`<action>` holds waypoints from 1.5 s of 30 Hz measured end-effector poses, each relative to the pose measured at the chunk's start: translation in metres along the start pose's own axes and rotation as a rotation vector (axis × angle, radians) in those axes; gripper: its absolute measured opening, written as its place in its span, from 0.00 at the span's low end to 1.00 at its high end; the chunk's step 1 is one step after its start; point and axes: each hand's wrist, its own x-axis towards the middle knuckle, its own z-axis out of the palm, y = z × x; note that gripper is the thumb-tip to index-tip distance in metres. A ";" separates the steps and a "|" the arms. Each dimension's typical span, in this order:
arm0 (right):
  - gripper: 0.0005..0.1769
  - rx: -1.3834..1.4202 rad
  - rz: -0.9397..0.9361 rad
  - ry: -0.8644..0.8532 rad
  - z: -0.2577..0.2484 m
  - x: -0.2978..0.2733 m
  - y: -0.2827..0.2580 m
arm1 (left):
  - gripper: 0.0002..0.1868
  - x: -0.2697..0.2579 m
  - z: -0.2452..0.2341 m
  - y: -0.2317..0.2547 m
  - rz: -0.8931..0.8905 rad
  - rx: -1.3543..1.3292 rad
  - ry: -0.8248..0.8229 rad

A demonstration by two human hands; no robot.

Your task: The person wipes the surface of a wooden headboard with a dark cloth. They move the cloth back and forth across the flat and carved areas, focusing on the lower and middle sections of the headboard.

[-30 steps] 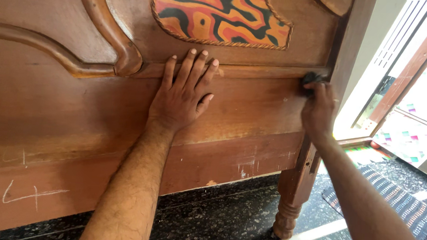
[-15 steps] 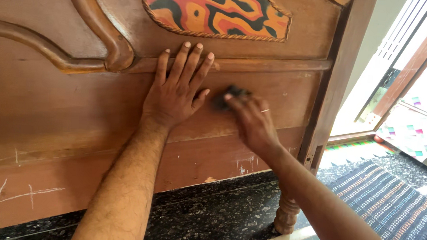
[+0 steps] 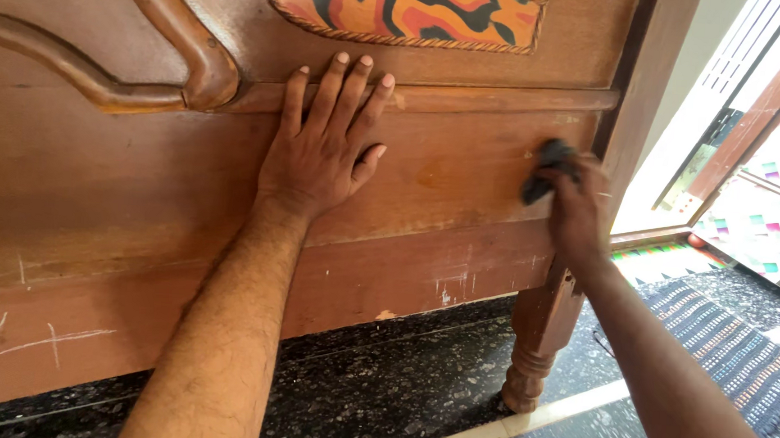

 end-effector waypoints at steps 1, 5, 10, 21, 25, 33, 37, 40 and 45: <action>0.19 0.027 -0.002 0.037 0.002 -0.005 0.006 | 0.42 0.000 0.000 -0.001 0.002 -0.003 -0.002; 0.25 0.093 0.062 0.114 0.017 -0.030 0.006 | 0.43 0.001 0.000 0.000 0.002 -0.012 -0.004; 0.29 0.133 0.268 0.091 0.044 -0.050 -0.042 | 0.43 -0.001 0.001 0.001 0.002 -0.010 -0.013; 0.28 0.141 -0.305 -0.134 0.047 -0.080 -0.120 | 0.43 -0.001 -0.001 0.001 -0.004 -0.016 -0.013; 0.34 -0.099 -0.423 -0.238 0.044 -0.064 -0.082 | 0.43 0.000 -0.001 0.001 -0.008 0.006 -0.018; 0.26 0.038 -0.250 0.049 0.027 -0.018 -0.013 | 0.44 0.000 0.003 0.000 -0.012 -0.027 0.004; 0.26 0.068 0.005 0.214 0.019 0.003 -0.003 | 0.44 -0.002 0.004 0.000 -0.008 -0.040 0.014; 0.27 0.143 0.141 0.281 0.026 0.013 -0.010 | 0.45 -0.001 0.005 0.001 -0.007 -0.021 0.021; 0.29 0.313 0.305 0.423 0.054 0.030 -0.046 | 0.45 -0.002 0.007 0.001 -0.008 -0.015 0.029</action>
